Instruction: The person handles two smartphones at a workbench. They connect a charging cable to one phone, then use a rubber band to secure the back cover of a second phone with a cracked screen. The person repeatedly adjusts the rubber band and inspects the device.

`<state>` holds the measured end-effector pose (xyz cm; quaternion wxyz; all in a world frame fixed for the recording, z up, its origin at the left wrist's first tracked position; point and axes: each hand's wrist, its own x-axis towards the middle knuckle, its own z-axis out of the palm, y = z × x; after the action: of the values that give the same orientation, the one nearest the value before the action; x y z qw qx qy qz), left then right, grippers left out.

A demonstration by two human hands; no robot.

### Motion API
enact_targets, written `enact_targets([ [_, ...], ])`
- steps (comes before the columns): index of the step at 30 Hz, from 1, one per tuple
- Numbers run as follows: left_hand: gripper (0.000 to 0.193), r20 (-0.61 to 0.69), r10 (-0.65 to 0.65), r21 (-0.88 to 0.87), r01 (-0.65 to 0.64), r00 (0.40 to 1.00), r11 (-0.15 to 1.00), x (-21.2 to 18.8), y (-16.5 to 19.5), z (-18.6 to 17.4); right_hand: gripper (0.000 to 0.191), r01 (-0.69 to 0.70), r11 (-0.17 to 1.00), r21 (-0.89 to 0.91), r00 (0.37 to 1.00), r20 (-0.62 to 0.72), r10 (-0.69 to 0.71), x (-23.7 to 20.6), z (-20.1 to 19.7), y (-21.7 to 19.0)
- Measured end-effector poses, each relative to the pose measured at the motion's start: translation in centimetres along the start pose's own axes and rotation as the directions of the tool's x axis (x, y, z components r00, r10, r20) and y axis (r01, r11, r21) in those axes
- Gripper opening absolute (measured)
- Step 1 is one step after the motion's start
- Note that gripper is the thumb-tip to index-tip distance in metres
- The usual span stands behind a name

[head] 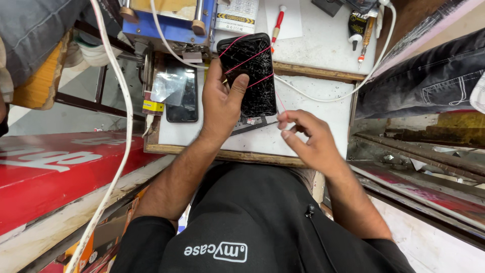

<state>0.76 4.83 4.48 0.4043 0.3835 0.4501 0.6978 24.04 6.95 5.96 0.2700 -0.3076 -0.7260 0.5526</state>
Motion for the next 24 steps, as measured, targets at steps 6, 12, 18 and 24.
enact_targets([
  [6, 0.034, -0.099, 0.038, -0.042, -0.042, 0.994, 0.998, 0.2, 0.4, 0.4, 0.054, -0.081, 0.988, -0.132, 0.996, -0.044, 0.076, 1.1, 2.8, -4.1],
  [12, 0.037, -0.109, 0.06, 0.012, -0.059, 0.992, 0.998, -0.5, 0.3, 1.0, 0.065, -0.138, 0.947, 0.292, 0.99, 0.067, 0.123, 0.9, 3.1, -3.8],
  [18, 0.039, 0.019, -0.043, 0.082, 0.041, 0.999, 0.996, -0.6, -0.3, 0.0, 0.046, -0.147, 0.988, 0.049, 0.989, -0.015, 0.147, -0.9, 0.0, -3.5],
  [24, 0.038, 0.229, -0.25, 0.096, 0.233, 0.941, 0.968, -0.6, -0.3, 1.2, 0.041, -0.183, 0.918, 0.352, 0.964, -0.12, 0.238, 1.5, 0.5, 1.1],
])
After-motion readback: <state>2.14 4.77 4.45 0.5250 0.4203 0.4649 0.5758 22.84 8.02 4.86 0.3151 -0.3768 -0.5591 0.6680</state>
